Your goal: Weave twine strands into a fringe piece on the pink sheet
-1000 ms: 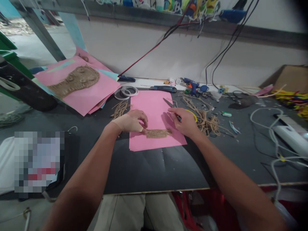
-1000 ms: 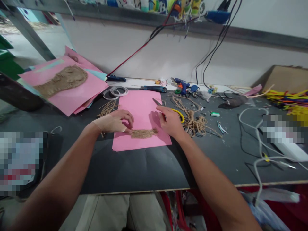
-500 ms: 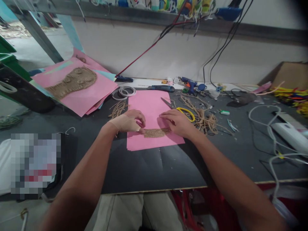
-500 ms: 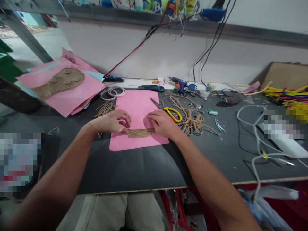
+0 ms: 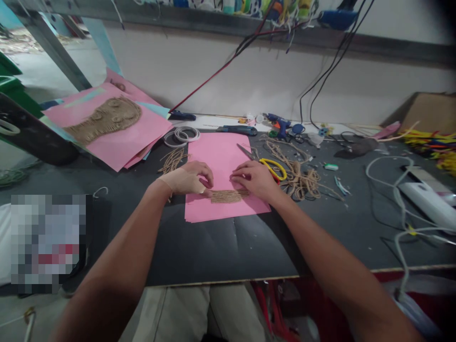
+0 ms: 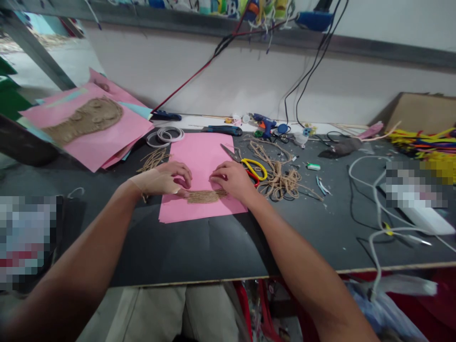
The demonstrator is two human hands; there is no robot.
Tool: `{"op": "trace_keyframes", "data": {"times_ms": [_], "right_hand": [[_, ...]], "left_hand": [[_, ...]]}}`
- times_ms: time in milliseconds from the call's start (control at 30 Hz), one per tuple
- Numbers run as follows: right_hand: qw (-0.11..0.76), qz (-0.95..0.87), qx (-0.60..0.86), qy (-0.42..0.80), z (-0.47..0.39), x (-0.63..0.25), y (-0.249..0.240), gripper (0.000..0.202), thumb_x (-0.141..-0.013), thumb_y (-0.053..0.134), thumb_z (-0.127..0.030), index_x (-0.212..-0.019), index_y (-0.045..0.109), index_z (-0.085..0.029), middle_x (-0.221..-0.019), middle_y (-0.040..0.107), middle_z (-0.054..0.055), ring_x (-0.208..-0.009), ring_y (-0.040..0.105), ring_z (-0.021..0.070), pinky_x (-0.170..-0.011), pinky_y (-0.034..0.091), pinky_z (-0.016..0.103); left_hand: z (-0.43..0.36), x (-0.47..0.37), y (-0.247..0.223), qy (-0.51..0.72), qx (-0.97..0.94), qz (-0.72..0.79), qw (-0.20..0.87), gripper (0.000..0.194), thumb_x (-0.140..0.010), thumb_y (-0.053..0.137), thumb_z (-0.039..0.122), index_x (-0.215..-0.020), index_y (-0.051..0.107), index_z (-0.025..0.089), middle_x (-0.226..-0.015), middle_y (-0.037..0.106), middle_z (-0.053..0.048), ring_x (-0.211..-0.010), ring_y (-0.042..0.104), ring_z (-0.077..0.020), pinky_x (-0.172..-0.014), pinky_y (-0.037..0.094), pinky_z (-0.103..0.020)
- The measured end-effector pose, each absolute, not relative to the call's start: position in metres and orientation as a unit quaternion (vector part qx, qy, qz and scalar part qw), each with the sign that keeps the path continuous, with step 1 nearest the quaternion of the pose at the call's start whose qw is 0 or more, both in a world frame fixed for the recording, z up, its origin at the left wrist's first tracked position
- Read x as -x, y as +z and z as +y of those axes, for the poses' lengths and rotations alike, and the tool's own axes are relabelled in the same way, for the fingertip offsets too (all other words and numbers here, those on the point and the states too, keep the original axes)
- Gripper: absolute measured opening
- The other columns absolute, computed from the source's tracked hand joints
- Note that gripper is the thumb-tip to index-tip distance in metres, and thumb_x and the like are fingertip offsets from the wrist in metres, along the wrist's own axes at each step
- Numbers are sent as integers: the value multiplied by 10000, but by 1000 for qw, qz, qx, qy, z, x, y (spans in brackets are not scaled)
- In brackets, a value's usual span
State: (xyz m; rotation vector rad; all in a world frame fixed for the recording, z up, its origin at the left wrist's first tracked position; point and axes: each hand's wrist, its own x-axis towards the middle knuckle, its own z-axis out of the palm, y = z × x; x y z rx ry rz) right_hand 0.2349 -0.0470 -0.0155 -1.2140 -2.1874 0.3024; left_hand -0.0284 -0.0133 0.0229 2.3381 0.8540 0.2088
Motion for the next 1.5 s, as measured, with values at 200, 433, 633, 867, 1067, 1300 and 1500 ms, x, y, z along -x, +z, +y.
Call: {"op": "trace_keyframes", "data": {"times_ms": [200, 433, 633, 867, 1067, 1300, 1500], "right_hand": [[296, -824, 479, 65, -47, -231, -17, 154, -934, 656, -259, -915, 803, -218, -943, 772, 64, -873, 688, 221, -853, 524, 396], [300, -823, 475, 79, -47, -230, -16, 105, -905, 699, -259, -912, 798, -225, -940, 767, 59, -872, 689, 223, -846, 527, 393], [277, -824, 492, 54, -48, -233, -13, 135, -913, 657, -208, -902, 791, -202, -935, 774, 77, -872, 692, 239, -846, 519, 412], [237, -877, 412, 67, -44, -240, -14, 215, -951, 614, -213, -1040, 806, -252, -1082, 756, 79, -1004, 671, 237, -929, 503, 424], [197, -886, 417, 43, -43, -237, -9, 186, -962, 600, -214, -935, 784, -206, -947, 754, 72, -909, 661, 223, -867, 485, 399], [168, -867, 468, -17, -50, -238, -3, 165, -962, 558, -225, -914, 699, -154, -934, 709, 127, -877, 631, 261, -827, 487, 418], [216, -885, 409, 58, -47, -240, -8, 187, -963, 598, -207, -1056, 760, -206, -1052, 735, 92, -988, 655, 247, -912, 506, 419]], "left_hand": [[-14, 29, 23, 84, -885, 322, 325, 185, -706, 807, 305, -814, 722, 181, -991, 685, -59, -986, 616, -189, -904, 456, -299], [-16, 29, 24, 89, -884, 326, 322, 177, -703, 815, 293, -810, 729, 182, -992, 684, -58, -1005, 611, -192, -928, 449, -303], [-17, 28, 25, 87, -884, 327, 321, 162, -701, 811, 281, -800, 723, 187, -984, 683, -48, -999, 611, -191, -931, 449, -305], [-13, 29, 22, 86, -890, 315, 317, 185, -707, 815, 311, -810, 725, 186, -990, 690, -53, -1000, 612, -194, -929, 448, -311], [-13, 30, 21, 82, -890, 317, 318, 199, -710, 810, 340, -814, 724, 194, -1002, 688, -51, -1018, 612, -204, -924, 453, -313], [-15, 29, 23, 87, -888, 322, 317, 189, -697, 816, 308, -796, 712, 186, -987, 686, -57, -1008, 611, -204, -930, 450, -316], [-14, 29, 21, 85, -889, 320, 317, 191, -699, 816, 313, -808, 719, 190, -1000, 695, -54, -1027, 607, -205, -945, 441, -318]]}}
